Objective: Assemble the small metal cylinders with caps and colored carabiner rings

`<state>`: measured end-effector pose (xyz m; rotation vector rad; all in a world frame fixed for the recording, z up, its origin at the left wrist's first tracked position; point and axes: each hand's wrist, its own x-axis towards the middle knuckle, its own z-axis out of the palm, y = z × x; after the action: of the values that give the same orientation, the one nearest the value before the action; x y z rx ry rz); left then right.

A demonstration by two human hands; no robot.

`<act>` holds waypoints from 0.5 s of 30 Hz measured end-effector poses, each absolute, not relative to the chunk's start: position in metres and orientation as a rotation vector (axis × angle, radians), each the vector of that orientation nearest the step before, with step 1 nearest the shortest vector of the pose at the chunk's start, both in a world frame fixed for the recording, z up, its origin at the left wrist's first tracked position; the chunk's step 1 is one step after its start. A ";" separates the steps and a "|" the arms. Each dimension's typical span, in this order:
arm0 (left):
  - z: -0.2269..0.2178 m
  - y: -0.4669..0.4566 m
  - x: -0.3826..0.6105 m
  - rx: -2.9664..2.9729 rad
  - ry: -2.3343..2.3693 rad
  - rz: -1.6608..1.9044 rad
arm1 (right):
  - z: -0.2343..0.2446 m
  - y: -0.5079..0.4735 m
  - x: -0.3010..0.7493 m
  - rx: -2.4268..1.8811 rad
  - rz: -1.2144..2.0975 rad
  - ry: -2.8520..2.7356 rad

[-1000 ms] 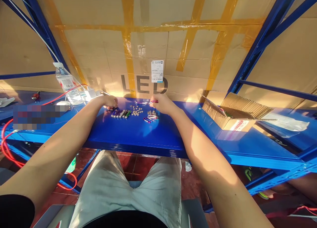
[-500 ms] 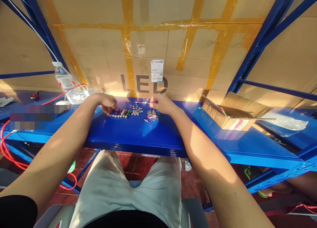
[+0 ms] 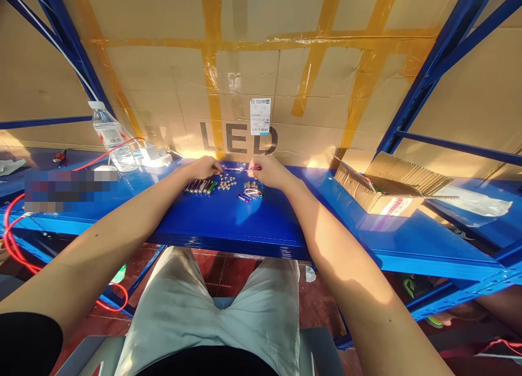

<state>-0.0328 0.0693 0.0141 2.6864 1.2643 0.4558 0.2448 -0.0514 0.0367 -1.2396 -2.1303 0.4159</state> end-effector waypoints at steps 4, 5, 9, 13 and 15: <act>0.013 0.074 -0.034 2.716 1.232 0.477 | 0.037 -0.052 0.244 -1.262 0.406 -2.132; 0.013 0.075 -0.035 2.721 1.233 0.487 | 0.037 -0.052 0.244 -1.266 0.406 -2.132; 0.013 0.076 -0.038 2.689 1.242 0.549 | 0.038 -0.054 0.244 -1.275 0.413 -2.133; 0.016 0.073 -0.038 2.712 1.202 0.564 | 0.039 -0.055 0.243 -1.284 0.424 -2.131; 0.017 0.071 -0.037 2.769 1.156 0.527 | 0.039 -0.055 0.243 -1.294 0.430 -2.131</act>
<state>-0.0374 0.0707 0.0172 2.7691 1.1558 0.5267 0.2428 -0.0554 0.0393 -1.2935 -2.1309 0.4296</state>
